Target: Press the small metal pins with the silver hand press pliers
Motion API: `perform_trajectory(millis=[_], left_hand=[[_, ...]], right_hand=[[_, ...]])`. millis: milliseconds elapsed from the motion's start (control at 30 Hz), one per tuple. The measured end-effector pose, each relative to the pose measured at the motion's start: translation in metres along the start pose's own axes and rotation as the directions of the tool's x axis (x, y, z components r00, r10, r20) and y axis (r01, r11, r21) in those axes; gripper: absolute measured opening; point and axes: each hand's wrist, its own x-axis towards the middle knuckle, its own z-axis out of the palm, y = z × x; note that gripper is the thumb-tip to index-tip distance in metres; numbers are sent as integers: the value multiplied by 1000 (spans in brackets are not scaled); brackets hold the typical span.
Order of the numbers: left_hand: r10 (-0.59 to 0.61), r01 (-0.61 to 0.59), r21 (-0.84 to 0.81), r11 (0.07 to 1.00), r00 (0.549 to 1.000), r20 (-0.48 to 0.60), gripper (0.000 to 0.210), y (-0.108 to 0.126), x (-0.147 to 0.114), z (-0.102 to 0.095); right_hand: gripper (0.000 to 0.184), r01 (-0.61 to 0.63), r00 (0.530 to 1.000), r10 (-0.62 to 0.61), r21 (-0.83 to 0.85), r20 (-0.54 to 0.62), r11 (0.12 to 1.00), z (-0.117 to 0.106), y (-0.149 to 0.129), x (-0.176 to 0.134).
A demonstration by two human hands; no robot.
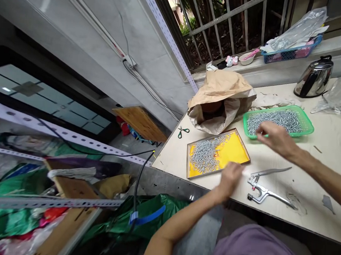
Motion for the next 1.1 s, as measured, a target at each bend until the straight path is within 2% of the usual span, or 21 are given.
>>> perform_trajectory(millis=[67,133,200,300,400,533,733,800,867,900,967,1033,1100], left_hand=[[-73,78,199,977,997,-35,23,-19,18,-22],[-154,144,481,865,988,-19,28,-38,39,-42],[-214,145,655,741,976,26,27,-53,57,-55],[-200,85,673,735,975,96,25,-64,71,-62],[-156,7,665,746,974,165,23,-67,70,-61],[-116,-50,658,751,971,207,22,-68,60,-63],[-81,-110,635,764,961,264,20,-72,55,-67],[-67,-93,595,798,968,240,19,-72,58,-65],[-73,-12,495,869,986,153,17,-70,60,-62],[-98,51,403,914,990,98,17,-68,60,-60],[-191,187,119,975,981,22,15,-64,57,-57],[-276,279,-227,933,960,44,19,-58,52,-54],[-300,320,-493,809,946,122,29,-51,46,-52]], right_hand=[[24,-87,988,72,-107,-135,990,-18,14,11],[27,-106,975,82,-110,-205,988,-24,21,11],[26,-67,975,55,-48,-214,997,-19,18,3],[20,11,988,-3,50,-157,999,2,4,-14],[16,40,995,-23,166,-101,985,24,-12,-23],[15,27,997,-7,285,-71,958,46,-23,-21],[15,20,1000,-11,345,-26,939,67,-32,-15],[14,12,1000,-6,363,-17,932,73,-35,-13],[14,-17,1000,26,385,-16,923,81,-38,-10],[13,-42,999,52,402,-15,915,85,-39,-8],[10,-112,992,128,451,-4,885,93,-43,-3],[9,-181,981,194,516,29,837,103,-48,3],[12,-223,972,223,577,72,786,111,-53,8]])
